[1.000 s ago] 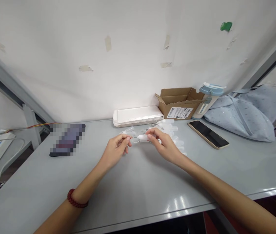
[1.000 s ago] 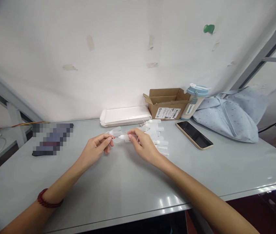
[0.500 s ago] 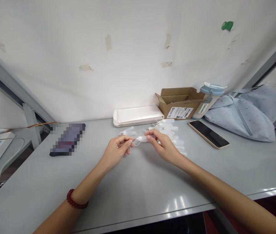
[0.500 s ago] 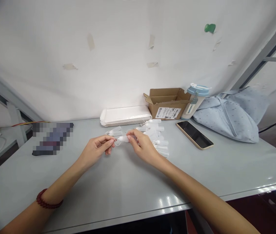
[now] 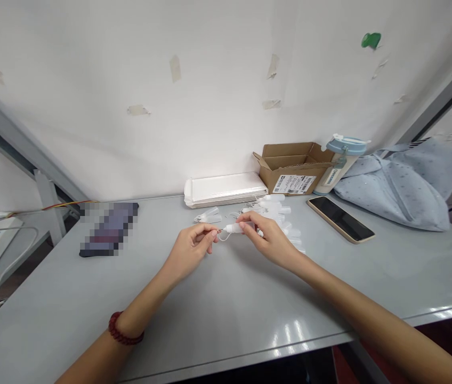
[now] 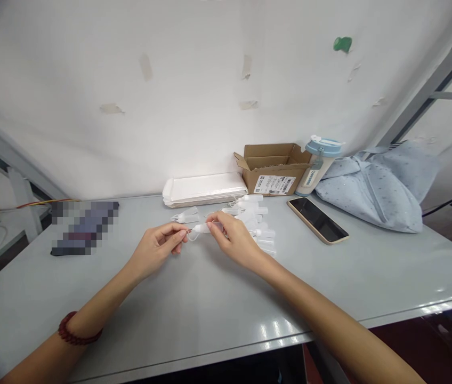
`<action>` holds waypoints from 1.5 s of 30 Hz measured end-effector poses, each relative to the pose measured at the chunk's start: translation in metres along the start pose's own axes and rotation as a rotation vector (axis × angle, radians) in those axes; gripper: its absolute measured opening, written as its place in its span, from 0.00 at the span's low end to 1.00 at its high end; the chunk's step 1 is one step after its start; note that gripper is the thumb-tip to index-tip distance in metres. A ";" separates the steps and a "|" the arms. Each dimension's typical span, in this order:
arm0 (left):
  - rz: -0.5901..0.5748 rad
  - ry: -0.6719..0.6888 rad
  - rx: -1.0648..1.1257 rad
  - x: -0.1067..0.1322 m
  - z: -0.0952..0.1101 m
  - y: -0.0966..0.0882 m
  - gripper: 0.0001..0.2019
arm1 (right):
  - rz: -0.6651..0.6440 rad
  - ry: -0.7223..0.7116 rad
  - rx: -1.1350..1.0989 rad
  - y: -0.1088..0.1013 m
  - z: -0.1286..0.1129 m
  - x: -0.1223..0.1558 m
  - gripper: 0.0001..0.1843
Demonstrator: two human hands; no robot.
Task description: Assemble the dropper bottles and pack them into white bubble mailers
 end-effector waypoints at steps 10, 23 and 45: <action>-0.049 0.028 -0.047 0.005 0.005 0.008 0.10 | -0.005 -0.025 0.035 0.002 -0.002 0.001 0.10; -0.060 -0.023 0.018 0.008 -0.006 0.013 0.10 | 0.000 -0.129 0.037 0.015 0.002 0.007 0.11; -0.076 -0.012 -0.007 0.012 -0.008 0.018 0.10 | -0.009 -0.095 0.071 0.022 0.006 0.012 0.12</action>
Point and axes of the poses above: each hand's wrist, its own x-axis away from the middle knuckle, its own y-axis out of the palm, z = x × y, the point moved 8 cm from there along -x, towards the middle knuckle, and after that the axes turned 9 degrees about z, right-handed, at the moved point
